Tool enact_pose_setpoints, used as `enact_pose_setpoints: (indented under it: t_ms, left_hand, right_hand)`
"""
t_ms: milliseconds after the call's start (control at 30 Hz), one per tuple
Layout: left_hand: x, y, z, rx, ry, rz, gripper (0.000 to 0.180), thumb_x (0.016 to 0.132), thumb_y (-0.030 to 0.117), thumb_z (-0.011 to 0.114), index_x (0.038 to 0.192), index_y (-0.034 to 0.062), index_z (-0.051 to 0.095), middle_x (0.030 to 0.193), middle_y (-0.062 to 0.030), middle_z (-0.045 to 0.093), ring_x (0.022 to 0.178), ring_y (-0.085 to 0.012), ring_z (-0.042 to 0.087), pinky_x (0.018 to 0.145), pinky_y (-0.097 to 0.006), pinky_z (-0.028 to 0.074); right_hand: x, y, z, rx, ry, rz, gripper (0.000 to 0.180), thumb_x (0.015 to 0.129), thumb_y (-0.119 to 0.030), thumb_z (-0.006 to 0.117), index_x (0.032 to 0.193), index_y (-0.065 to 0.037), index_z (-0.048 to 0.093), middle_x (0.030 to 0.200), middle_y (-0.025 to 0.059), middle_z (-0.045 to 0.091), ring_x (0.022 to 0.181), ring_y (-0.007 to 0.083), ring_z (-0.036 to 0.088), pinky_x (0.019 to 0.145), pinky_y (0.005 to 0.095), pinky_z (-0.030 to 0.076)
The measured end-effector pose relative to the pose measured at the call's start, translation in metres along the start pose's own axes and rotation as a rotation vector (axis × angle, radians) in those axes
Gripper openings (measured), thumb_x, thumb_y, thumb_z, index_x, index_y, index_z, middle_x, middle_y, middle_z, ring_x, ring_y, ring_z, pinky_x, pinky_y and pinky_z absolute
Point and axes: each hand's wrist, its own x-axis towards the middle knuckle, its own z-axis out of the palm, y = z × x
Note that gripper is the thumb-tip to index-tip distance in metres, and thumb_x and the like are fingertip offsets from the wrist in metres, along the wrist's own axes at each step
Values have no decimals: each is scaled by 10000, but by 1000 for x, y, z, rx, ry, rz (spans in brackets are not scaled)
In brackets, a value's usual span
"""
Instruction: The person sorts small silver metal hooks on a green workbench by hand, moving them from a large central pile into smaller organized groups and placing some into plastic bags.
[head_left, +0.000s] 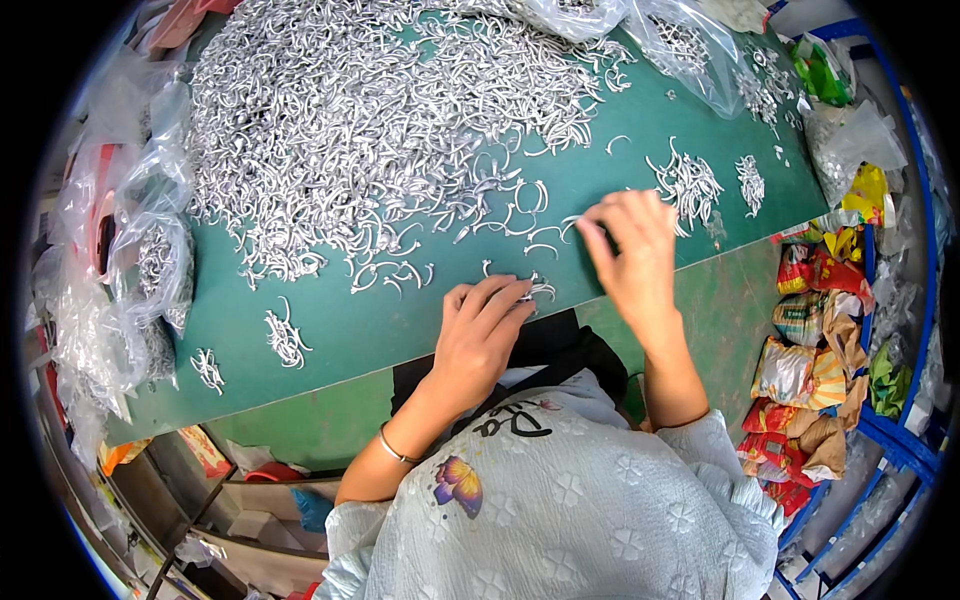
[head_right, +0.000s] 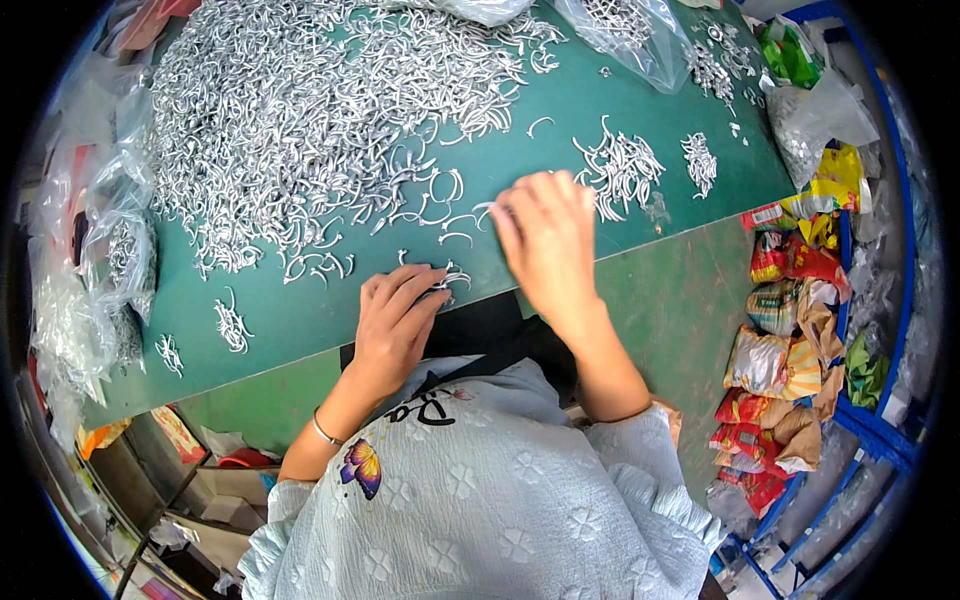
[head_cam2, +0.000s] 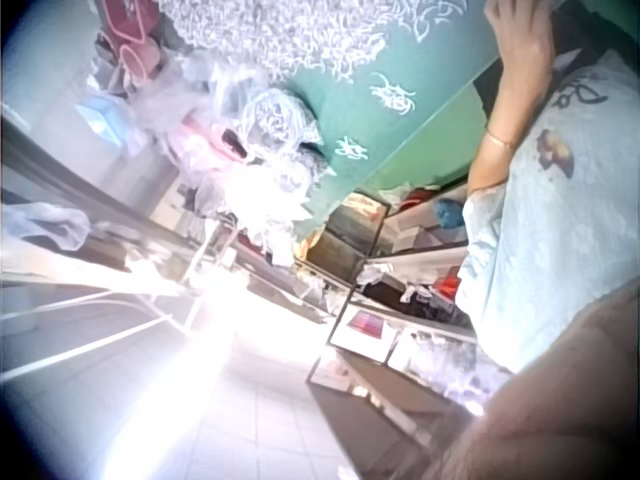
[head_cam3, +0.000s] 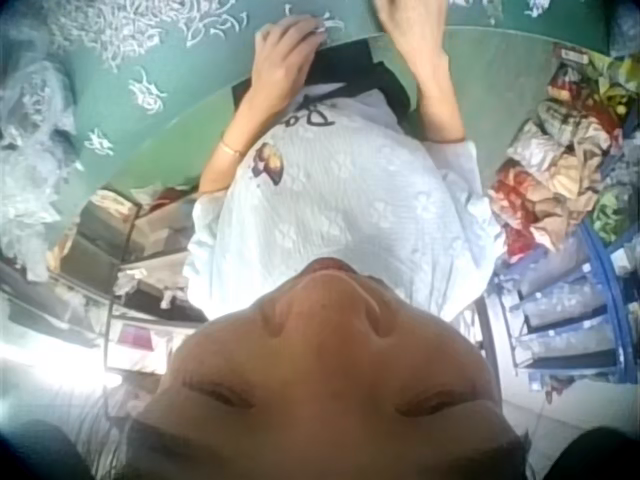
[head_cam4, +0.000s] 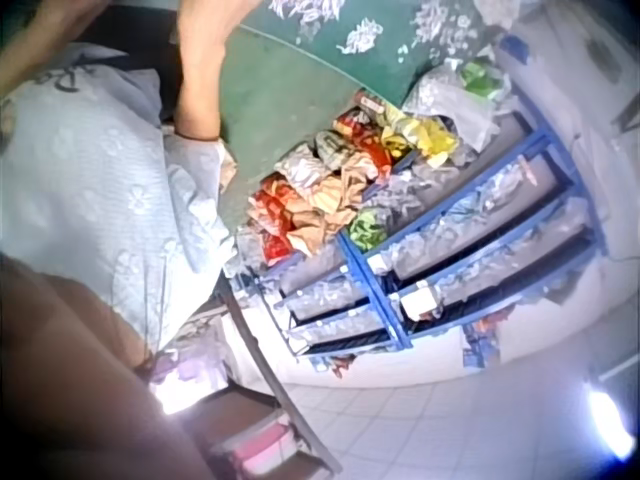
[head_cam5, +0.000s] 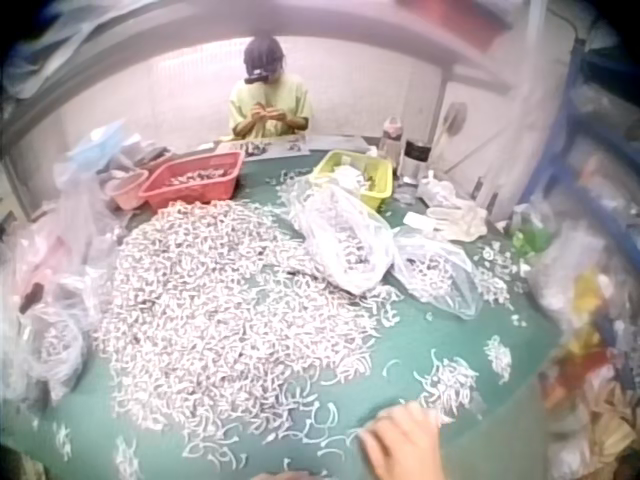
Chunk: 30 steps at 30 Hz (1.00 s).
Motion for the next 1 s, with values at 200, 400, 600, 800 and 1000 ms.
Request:
enact_pose_setpoints:
  t_ms: [200,400,600,800,1000]
  left_hand:
    - [0,-2,-1,-2,-5,6,287,732,-36,672,1015,13,654,1178,-94,614,1106,-288,563,853,-419,395]
    - [3,-1,-3,24,-10,18,343,764,-28,670,1100,20,627,1255,-119,578,1165,-312,544,880,-430,396]
    - [14,1,-7,66,-75,-22,451,791,0,681,1227,29,567,1382,-161,494,1294,-360,468,1015,-493,365]
    - [11,2,-18,17,13,-146,479,781,37,700,1238,17,559,1368,-165,503,1327,-363,432,1069,-532,329]
    - [2,-15,-27,217,-56,-62,423,754,19,635,1177,17,608,1306,-117,549,1160,-284,538,889,-429,382]
  right_hand:
    - [-11,-10,-4,213,-200,-20,109,781,-89,716,857,-53,647,929,70,563,875,260,522,754,363,378]
    - [-9,-10,2,155,-185,13,170,788,-43,683,951,-29,635,916,88,562,876,288,530,767,394,406]
    - [-8,-15,-2,332,-333,-20,155,809,-27,653,962,-15,631,906,106,568,896,302,536,790,393,424]
    - [-2,-25,4,362,-319,-51,251,832,-68,668,1070,-13,608,1027,117,566,965,316,544,801,410,443]
    - [-6,-28,-2,360,-470,-52,596,710,-221,805,1229,-45,572,1142,118,493,1025,312,494,874,401,430]
